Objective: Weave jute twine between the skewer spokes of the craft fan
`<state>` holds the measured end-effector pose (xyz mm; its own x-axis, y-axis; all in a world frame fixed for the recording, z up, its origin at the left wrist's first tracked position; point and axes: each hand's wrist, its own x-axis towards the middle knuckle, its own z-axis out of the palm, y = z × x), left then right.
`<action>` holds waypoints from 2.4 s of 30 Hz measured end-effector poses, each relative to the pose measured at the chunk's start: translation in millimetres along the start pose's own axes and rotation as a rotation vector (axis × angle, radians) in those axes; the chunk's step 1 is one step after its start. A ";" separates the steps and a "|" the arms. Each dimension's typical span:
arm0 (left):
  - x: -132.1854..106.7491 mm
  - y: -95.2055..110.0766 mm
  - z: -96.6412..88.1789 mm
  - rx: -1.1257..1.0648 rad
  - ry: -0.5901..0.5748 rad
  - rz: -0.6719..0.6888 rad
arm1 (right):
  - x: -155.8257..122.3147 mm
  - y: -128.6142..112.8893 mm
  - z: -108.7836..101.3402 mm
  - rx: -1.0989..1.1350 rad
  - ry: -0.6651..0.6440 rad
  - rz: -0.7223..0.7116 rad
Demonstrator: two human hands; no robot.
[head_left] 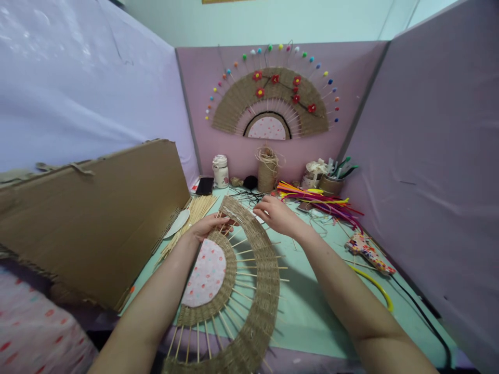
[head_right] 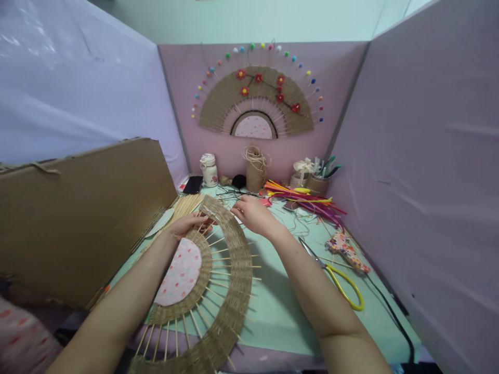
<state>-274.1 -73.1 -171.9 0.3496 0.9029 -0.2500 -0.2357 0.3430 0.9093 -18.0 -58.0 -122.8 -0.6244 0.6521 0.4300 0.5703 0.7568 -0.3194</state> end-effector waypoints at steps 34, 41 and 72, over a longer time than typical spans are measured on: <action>-10.8 17.8 -33.9 -0.107 0.171 0.169 | 1.7 28.6 21.2 0.792 -0.165 0.314; -8.8 17.0 -44.0 -0.081 0.244 0.146 | 2.5 14.9 12.6 0.274 -0.049 0.064; -25.5 27.3 -39.5 -0.275 0.204 0.197 | -6.0 32.1 14.0 0.507 -0.168 0.148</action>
<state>-325.3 -76.5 -153.8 0.0920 0.9819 -0.1656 -0.5244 0.1892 0.8302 -3.4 -36.9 -147.4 -0.6573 0.7202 0.2222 0.3563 0.5567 -0.7504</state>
